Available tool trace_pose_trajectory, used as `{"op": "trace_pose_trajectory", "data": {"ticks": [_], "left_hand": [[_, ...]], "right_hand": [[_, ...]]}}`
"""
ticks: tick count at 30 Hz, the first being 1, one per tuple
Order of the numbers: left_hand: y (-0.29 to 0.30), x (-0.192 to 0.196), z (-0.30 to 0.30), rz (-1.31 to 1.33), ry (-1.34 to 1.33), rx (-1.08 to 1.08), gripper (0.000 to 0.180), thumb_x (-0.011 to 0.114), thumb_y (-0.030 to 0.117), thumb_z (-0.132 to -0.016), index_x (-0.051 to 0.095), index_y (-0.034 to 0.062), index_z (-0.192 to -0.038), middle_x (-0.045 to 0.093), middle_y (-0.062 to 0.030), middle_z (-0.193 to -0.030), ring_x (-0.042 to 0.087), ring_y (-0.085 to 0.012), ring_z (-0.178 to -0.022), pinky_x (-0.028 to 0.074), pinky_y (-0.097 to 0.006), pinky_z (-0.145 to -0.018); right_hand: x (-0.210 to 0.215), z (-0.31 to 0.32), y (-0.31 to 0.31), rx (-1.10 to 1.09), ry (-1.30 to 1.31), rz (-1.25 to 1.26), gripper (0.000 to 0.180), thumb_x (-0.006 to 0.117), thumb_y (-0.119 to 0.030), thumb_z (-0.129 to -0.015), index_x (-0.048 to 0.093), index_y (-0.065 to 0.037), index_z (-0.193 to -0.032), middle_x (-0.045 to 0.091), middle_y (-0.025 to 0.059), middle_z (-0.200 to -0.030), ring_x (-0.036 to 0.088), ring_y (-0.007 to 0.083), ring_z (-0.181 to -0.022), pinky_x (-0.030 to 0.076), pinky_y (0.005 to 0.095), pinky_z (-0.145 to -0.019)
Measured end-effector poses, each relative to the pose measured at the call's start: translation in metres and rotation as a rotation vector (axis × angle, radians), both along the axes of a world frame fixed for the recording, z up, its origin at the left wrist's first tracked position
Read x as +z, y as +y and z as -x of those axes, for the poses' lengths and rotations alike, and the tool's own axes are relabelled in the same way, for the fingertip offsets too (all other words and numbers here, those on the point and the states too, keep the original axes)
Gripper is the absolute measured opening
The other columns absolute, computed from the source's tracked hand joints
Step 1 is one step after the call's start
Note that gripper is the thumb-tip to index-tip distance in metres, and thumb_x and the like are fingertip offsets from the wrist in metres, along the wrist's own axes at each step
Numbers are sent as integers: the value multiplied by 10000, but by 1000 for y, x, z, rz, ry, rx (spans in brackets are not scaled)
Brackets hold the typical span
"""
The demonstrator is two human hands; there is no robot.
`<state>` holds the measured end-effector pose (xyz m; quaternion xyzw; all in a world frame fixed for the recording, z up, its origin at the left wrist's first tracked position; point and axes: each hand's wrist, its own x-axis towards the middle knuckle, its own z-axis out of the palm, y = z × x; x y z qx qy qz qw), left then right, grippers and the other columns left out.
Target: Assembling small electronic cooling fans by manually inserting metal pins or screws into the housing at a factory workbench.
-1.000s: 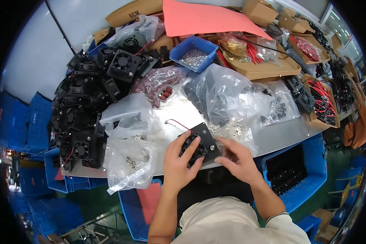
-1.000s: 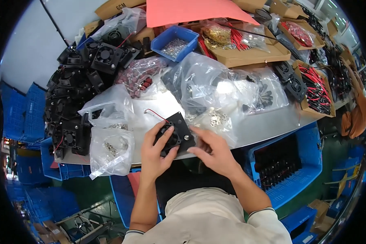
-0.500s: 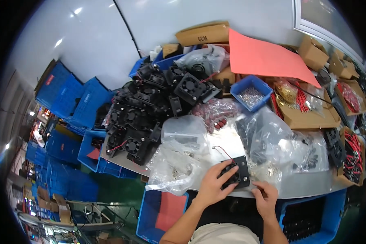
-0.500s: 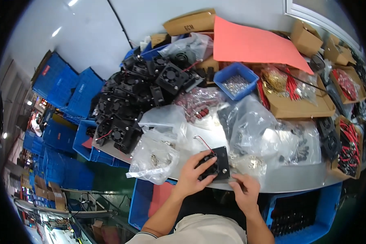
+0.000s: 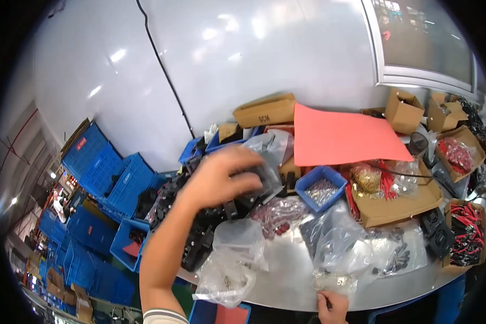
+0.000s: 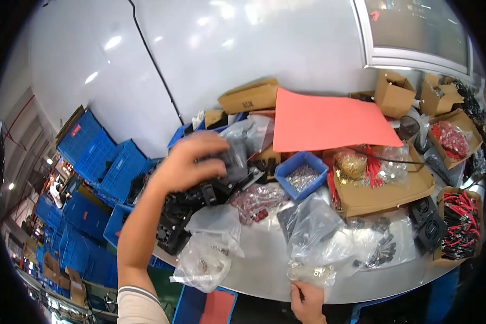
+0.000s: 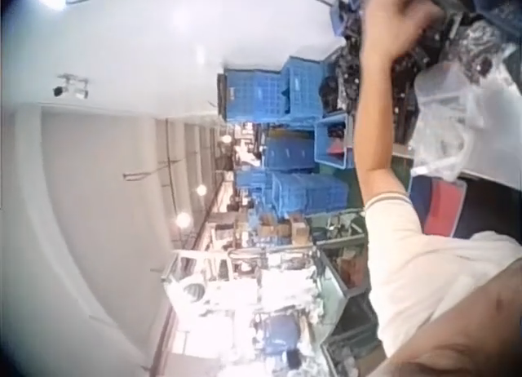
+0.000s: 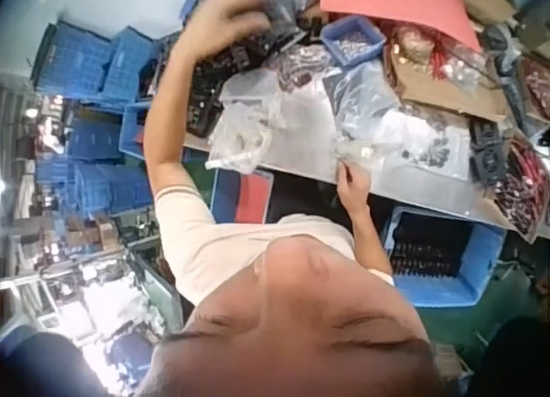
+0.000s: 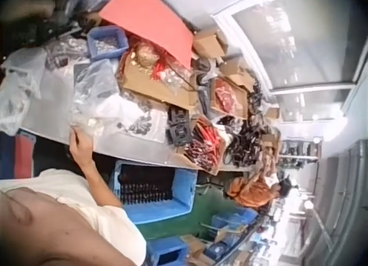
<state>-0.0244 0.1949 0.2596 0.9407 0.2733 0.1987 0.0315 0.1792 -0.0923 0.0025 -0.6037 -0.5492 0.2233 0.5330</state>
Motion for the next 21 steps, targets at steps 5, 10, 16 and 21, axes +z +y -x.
{"op": "trace_pose_trajectory", "data": {"ticks": [5, 10, 16, 21], "left_hand": [[154, -12, 61, -385, 156, 659, 406, 752, 327, -752, 710, 109, -1091, 659, -164, -1121, 615, -352, -1044, 494, -433, -904], [212, -62, 73, -31, 427, 799, 409, 730, 357, -752, 709, 122, -1085, 667, -184, -1120, 633, -356, -1045, 515, -458, -881], [207, -39, 114, -218, -89, 541, 270, 713, 176, -770, 696, 13, -985, 643, -198, -1043, 598, -371, -1019, 475, -433, -921], [105, 14, 5, 53, -777, 285, 372, 601, 231, -974, 616, 0, -1264, 592, -77, -1324, 522, -152, -1214, 385, -305, -1037]], "right_hand": [[-3, 8, 0, -29, -7, -26, 102, 639, -70, -876, 681, 20, -902, 657, 211, -777, 635, 387, -687, 491, 406, -611], [-5, 6, 7, -70, 63, -25, 112, 638, -98, -870, 683, 4, -880, 670, 187, -789, 641, 357, -661, 501, 388, -599], [-27, 11, 13, -21, -39, -113, 125, 654, -133, -870, 694, -27, -920, 668, 154, -781, 647, 332, -678, 525, 401, -624], [-24, 25, 0, -39, -25, -110, 175, 629, -172, -918, 673, -4, -940, 688, 138, -824, 669, 281, -700, 523, 375, -620]]}}
